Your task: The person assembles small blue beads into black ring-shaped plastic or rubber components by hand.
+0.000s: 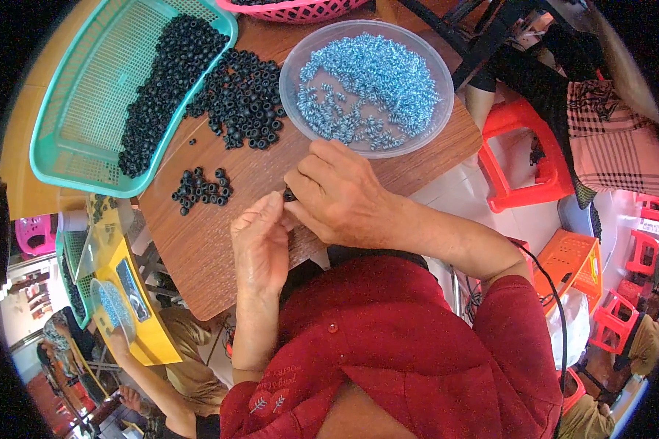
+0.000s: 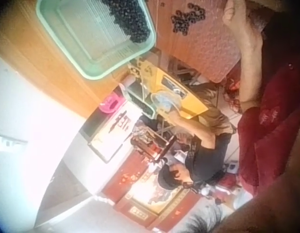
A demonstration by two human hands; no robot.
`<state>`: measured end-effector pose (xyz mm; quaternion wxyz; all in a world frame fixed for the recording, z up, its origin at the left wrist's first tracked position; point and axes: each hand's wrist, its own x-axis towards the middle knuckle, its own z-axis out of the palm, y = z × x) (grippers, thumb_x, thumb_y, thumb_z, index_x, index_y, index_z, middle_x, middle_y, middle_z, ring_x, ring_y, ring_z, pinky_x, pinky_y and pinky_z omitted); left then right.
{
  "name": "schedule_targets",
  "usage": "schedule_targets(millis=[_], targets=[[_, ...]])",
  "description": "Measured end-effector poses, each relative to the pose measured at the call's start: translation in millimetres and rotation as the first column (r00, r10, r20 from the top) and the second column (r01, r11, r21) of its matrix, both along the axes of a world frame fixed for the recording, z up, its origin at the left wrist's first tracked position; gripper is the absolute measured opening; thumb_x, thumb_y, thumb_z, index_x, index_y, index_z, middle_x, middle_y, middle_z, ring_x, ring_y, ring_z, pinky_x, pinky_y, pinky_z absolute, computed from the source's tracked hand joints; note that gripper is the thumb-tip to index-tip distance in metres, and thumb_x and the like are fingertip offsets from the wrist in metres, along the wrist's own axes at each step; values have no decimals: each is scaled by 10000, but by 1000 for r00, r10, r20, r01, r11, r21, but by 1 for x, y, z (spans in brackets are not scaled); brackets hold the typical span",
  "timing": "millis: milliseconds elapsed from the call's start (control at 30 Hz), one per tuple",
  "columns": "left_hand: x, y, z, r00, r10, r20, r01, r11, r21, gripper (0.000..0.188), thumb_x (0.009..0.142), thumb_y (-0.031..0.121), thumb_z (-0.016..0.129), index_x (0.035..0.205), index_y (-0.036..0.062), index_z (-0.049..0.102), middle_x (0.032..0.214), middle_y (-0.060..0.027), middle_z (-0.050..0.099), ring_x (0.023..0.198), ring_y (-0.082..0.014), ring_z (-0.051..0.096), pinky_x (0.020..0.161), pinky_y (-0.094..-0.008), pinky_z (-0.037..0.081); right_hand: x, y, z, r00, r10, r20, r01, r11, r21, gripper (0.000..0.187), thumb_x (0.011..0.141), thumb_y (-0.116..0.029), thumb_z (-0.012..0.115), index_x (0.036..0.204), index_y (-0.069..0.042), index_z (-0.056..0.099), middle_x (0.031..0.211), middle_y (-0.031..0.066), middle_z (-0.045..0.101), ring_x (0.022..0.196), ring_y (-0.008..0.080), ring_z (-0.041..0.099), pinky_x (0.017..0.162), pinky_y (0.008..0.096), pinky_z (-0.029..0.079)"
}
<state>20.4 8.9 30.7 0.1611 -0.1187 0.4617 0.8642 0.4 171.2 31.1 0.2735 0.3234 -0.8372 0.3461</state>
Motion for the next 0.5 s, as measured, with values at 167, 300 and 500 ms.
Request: schedule_targets(millis=[167, 300, 500], targets=[[5, 4, 3, 992, 24, -126, -33, 997, -68, 216, 910, 115, 580, 967, -86, 634, 790, -120, 658, 661, -161, 595, 644, -265, 474, 0, -1, -2, 998, 69, -12, -69, 998, 7, 359, 616, -70, 744, 910, 50, 578, 800, 127, 550, 697, 290, 523, 591, 367, 449], [7, 8, 2, 993, 28, -111, -35, 997, -65, 212, 907, 118, 582, 937, -84, 638, 757, -132, 655, 630, -166, 587, 616, -264, 463, -2, -1, -5, 994, 81, -79, -82, 997, -1, 352, 605, -71, 735, 886, 69, 575, 792, 127, 539, 685, 281, 514, 583, 366, 442], [10, 13, -3, 996, 61, -66, -66, 995, -76, 213, 912, 129, 577, 869, -70, 640, 706, -124, 645, 591, -160, 573, 585, -260, 454, -4, -3, -14, 984, 138, -109, -135, 990, 39, 358, 543, -68, 672, 846, 95, 575, 763, 134, 530, 636, 263, 489, 535, 366, 425]])
